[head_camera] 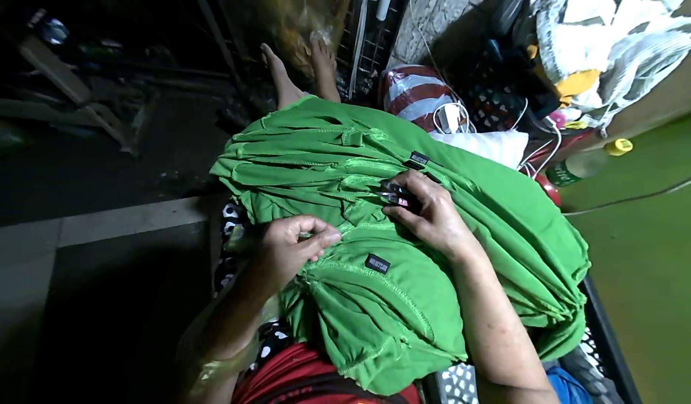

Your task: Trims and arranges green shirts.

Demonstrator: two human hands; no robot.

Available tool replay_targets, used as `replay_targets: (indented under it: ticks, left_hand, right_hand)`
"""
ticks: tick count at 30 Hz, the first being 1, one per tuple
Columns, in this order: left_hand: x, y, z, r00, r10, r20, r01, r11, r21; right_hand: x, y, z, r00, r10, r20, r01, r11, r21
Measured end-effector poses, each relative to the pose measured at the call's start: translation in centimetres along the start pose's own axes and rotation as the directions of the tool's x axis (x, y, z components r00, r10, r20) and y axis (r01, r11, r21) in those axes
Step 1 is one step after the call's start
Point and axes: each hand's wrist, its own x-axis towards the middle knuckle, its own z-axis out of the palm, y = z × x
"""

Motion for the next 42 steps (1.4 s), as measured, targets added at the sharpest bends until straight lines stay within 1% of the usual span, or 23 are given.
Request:
replay_targets:
  ticks: [2,4,7,9,11,13,14,16,20,23,25,28,30,31,33,35,39,41,42]
  left_hand:
    - [-0.3,0.5,-0.8,0.998,-0.047,0.046,0.046,0.999,0.014]
    - [-0.4,0.7,-0.6,0.999,-0.038,-0.005,0.038,0.999,0.019]
    - [-0.2,0.1,0.7,0.987,0.059,-0.147,-0.049,0.997,0.067]
    - [0.0,-0.2,1.9,0.966,0.146,-0.212,-0.105,0.975,0.194]
    - [0.3,-0.2,2.9,0.945,0.227,-0.234,-0.149,0.939,0.310]
    - [0.8,-0.2,3.4,0.934,0.275,-0.228,-0.179,0.912,0.368]
    - [1.0,-0.1,3.4,0.934,0.285,-0.217,-0.189,0.906,0.378]
    - [1.1,0.3,3.2,0.948,0.262,-0.183,-0.182,0.914,0.363]
    - [0.8,0.5,2.3,0.983,0.168,-0.080,-0.141,0.954,0.266]
    - [0.5,0.1,1.2,0.990,0.140,0.035,-0.143,0.976,0.161]
    - [0.4,0.3,0.5,0.995,0.074,0.074,-0.079,0.995,0.065]
    - [0.5,0.3,0.4,0.999,-0.012,0.033,0.018,0.982,-0.188]
    - [0.8,0.3,0.6,0.998,-0.064,0.008,0.062,0.920,-0.388]
    - [0.8,0.5,0.5,0.997,-0.073,0.011,0.070,0.888,-0.455]
    - [0.7,1.0,0.2,0.999,-0.049,0.017,0.051,0.865,-0.498]
    - [0.5,1.6,-0.5,1.000,0.005,0.030,0.011,0.857,-0.515]
    - [0.5,2.6,-2.0,0.991,0.112,0.072,-0.049,0.810,-0.585]
    - [0.4,3.1,-2.7,0.991,0.117,0.070,-0.054,0.808,-0.586]
    - [0.0,3.3,-2.9,0.993,0.106,0.059,-0.056,0.830,-0.555]
  right_hand:
    - [0.0,0.1,0.0,1.000,-0.022,-0.008,0.022,1.000,0.000]
    - [0.0,0.4,0.3,0.996,-0.079,-0.036,0.078,0.997,-0.016]
    - [0.1,0.5,0.9,0.973,-0.222,-0.064,0.211,0.966,-0.146]
    - [0.2,0.3,1.2,0.957,-0.286,-0.054,0.265,0.932,-0.245]
    - [0.5,0.1,1.3,0.951,-0.306,-0.047,0.281,0.917,-0.281]
    - [0.8,0.0,1.0,0.951,-0.304,-0.055,0.281,0.925,-0.257]
    - [0.9,-0.1,0.8,0.954,-0.294,-0.063,0.273,0.934,-0.232]
    - [1.3,-0.4,0.2,0.963,-0.260,-0.078,0.239,0.949,-0.207]
    - [1.5,-0.4,0.1,0.975,-0.203,-0.093,0.181,0.963,-0.201]
    - [1.5,-0.1,0.4,0.979,-0.170,-0.113,0.154,0.978,-0.138]
    - [1.6,0.3,0.6,0.973,-0.178,-0.150,0.168,0.983,-0.076]
    - [1.4,0.3,0.7,0.970,-0.196,-0.141,0.190,0.980,-0.054]
    - [1.1,-0.6,0.5,0.985,-0.158,-0.071,0.153,0.986,-0.059]
    - [1.0,-1.1,0.4,0.991,-0.129,-0.038,0.127,0.991,-0.048]
    - [0.9,-2.2,0.0,0.998,-0.059,0.037,0.058,0.998,0.012]
    - [1.1,-3.3,-0.4,0.995,-0.007,0.099,-0.007,0.991,0.134]
    - [2.2,-5.1,-0.4,0.990,0.022,0.139,-0.067,0.941,0.333]
    - [3.0,-5.8,0.0,0.988,0.015,0.151,-0.075,0.915,0.397]
    - [3.5,-6.1,0.3,0.987,0.018,0.158,-0.086,0.896,0.436]
